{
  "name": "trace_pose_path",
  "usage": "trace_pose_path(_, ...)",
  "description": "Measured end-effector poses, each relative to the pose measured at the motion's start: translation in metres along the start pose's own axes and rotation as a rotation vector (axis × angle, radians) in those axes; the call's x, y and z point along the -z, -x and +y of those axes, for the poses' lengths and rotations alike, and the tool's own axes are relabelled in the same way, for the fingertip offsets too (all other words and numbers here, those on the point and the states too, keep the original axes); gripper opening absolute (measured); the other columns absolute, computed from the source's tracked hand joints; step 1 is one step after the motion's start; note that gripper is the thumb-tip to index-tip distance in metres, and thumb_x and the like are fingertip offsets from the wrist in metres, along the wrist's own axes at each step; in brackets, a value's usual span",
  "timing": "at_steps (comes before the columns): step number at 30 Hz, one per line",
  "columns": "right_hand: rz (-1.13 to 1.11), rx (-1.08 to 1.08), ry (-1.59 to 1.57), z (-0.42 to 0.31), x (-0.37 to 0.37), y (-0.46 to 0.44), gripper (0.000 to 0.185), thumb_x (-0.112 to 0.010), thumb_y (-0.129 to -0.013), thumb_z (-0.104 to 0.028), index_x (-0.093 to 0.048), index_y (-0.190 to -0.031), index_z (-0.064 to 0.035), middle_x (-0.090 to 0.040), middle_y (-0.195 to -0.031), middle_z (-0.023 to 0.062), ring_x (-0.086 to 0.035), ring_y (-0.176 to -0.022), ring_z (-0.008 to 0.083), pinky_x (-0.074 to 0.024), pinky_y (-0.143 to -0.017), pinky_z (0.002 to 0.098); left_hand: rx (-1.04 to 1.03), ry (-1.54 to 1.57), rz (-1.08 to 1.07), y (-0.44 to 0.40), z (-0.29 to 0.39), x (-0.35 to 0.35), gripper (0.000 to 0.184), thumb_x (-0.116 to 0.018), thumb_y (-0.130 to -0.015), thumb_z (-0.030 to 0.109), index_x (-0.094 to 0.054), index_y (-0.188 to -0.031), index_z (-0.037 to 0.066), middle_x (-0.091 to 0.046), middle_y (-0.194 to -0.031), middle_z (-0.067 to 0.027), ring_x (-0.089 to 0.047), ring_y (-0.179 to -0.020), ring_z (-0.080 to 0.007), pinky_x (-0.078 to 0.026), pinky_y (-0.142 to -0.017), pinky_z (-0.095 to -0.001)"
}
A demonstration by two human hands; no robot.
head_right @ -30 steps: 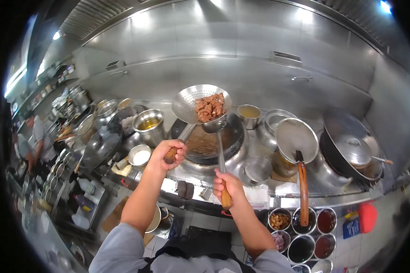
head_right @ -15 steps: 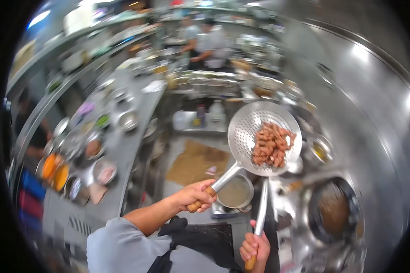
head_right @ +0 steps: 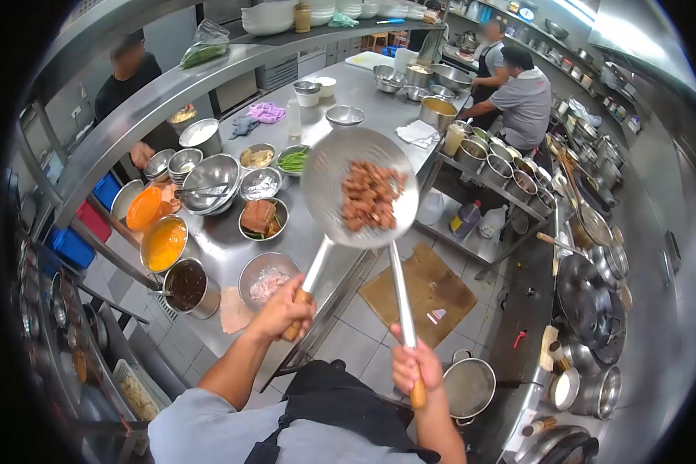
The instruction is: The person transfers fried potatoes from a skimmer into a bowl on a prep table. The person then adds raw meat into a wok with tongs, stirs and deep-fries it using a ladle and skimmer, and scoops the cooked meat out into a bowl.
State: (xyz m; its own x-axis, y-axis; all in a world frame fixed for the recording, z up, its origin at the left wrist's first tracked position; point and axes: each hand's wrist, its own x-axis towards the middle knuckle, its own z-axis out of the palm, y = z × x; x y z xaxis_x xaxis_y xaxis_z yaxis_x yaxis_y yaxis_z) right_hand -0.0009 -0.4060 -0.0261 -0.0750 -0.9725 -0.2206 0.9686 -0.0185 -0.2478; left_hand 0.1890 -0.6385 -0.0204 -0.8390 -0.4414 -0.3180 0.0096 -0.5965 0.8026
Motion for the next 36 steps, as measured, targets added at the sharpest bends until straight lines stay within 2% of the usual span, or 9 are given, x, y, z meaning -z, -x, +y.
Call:
trace_pose_path(11, 0.209, 0.039, 0.371, -0.057, -0.051, -0.141, 0.024, -0.052, -0.088, -0.008, -0.047, -0.112, -0.0078, -0.043, -0.065, -0.0007, -0.039, -0.044, 0.0071, -0.0343, -0.036, 0.0228, -0.342, -0.625, 0.376, -0.080, 0.041, 0.035, 0.072, -0.052, -0.068, -0.003, -0.028, -0.136, -0.002, -0.054, -0.078, -0.0067, -0.053, -0.060, -0.0127, -0.045, -0.054, -0.0240)
trace_pose_path(14, 0.346, 0.109, 0.680, -0.046, -0.047, -0.154, 0.028, -0.054, -0.086, -0.010, -0.043, -0.112, -0.0077, -0.043, -0.065, 0.0005, -0.040, -0.043, 0.0080, -0.0360, -0.036, 0.0251, -0.626, -0.985, 0.629, -0.112, 0.011, 0.041, 0.074, -0.052, -0.071, 0.003, -0.024, -0.139, -0.001, -0.059, -0.105, -0.0257, -0.059, -0.095, -0.0381, -0.044, -0.085, -0.0374)
trace_pose_path(21, 0.587, 0.109, 1.438, 0.007, 0.002, -0.150, 0.050, -0.052, -0.082, -0.012, -0.029, -0.127, -0.0047, -0.048, -0.064, 0.0070, -0.048, -0.044, 0.0140, -0.0412, -0.038, 0.0319, -0.323, -0.858, 0.623, -0.119, 0.011, 0.034, 0.073, -0.053, -0.072, 0.003, -0.024, -0.139, 0.000, -0.057, -0.107, -0.0293, -0.057, -0.099, -0.0408, -0.044, -0.085, -0.0412)
trace_pose_path(27, 0.506, 0.069, 1.419, -0.006, 0.015, -0.167, 0.049, -0.051, -0.084, -0.010, -0.033, -0.129, -0.0116, -0.048, -0.066, 0.0049, -0.047, -0.042, 0.0115, -0.0397, -0.036, 0.0282, -0.411, -0.986, 0.731, -0.115, 0.022, 0.048, 0.072, -0.051, -0.072, 0.002, -0.024, -0.138, -0.002, -0.051, -0.117, -0.0312, -0.052, -0.107, -0.0418, -0.040, -0.093, -0.0418)
trace_pose_path(29, 0.517, 0.570, 1.987, 0.008, 0.033, -0.168, 0.052, -0.053, -0.084, -0.010, -0.032, -0.131, -0.0112, -0.046, -0.064, 0.0026, -0.045, -0.042, 0.0087, -0.0380, -0.035, 0.0255, -0.434, -0.992, 0.720, -0.116, 0.024, 0.050, 0.071, -0.050, -0.072, 0.001, -0.024, -0.138, -0.002, -0.050, -0.120, -0.0307, -0.051, -0.109, -0.0416, -0.040, -0.093, -0.0411)
trace_pose_path(31, 0.458, 0.364, 1.608, -0.005, 0.021, -0.160, 0.053, -0.053, -0.084, -0.009, -0.031, -0.133, -0.0106, -0.046, -0.064, 0.0022, -0.045, -0.042, 0.0086, -0.0377, -0.036, 0.0253, -0.620, -1.015, 0.768, -0.115, 0.025, 0.049, 0.071, -0.050, -0.072, 0.001, -0.024, -0.138, -0.003, -0.047, -0.123, -0.0314, -0.047, -0.114, -0.0420, -0.037, -0.096, -0.0399)
trace_pose_path(33, 0.394, 0.179, 1.212, -0.007, 0.001, -0.143, 0.055, -0.054, -0.084, -0.009, -0.030, -0.134, -0.0100, -0.045, -0.064, 0.0018, -0.044, -0.042, 0.0086, -0.0373, -0.036, 0.0252, -0.734, -1.144, 0.799, -0.118, 0.027, 0.043, 0.072, -0.050, -0.073, 0.000, -0.021, -0.139, -0.001, -0.057, -0.107, -0.0258, -0.060, -0.093, -0.0369, -0.048, -0.079, -0.0405)
trace_pose_path(35, 0.351, 0.224, 1.051, -0.012, -0.002, -0.123, 0.055, -0.055, -0.084, -0.007, -0.031, -0.132, -0.0045, -0.046, -0.062, 0.0020, -0.043, -0.042, 0.0087, -0.0363, -0.036, 0.0261, -0.362, -0.542, 0.582, -0.106, 0.042, 0.009, 0.078, -0.051, -0.072, -0.002, -0.016, -0.141, 0.002, -0.057, -0.084, -0.0136, -0.059, -0.062, -0.0224, -0.050, -0.052, -0.0350)
trace_pose_path(36, 0.332, 0.258, 0.995, -0.014, 0.000, -0.108, 0.055, -0.056, -0.083, -0.007, -0.031, -0.132, -0.0032, -0.045, -0.061, 0.0008, -0.042, -0.041, 0.0078, -0.0355, -0.035, 0.0246, -0.359, -0.547, 0.566, -0.110, 0.037, 0.004, 0.078, -0.051, -0.072, -0.002, -0.016, -0.141, 0.002, -0.057, -0.084, -0.0136, -0.059, -0.062, -0.0224, -0.050, -0.052, -0.0350)
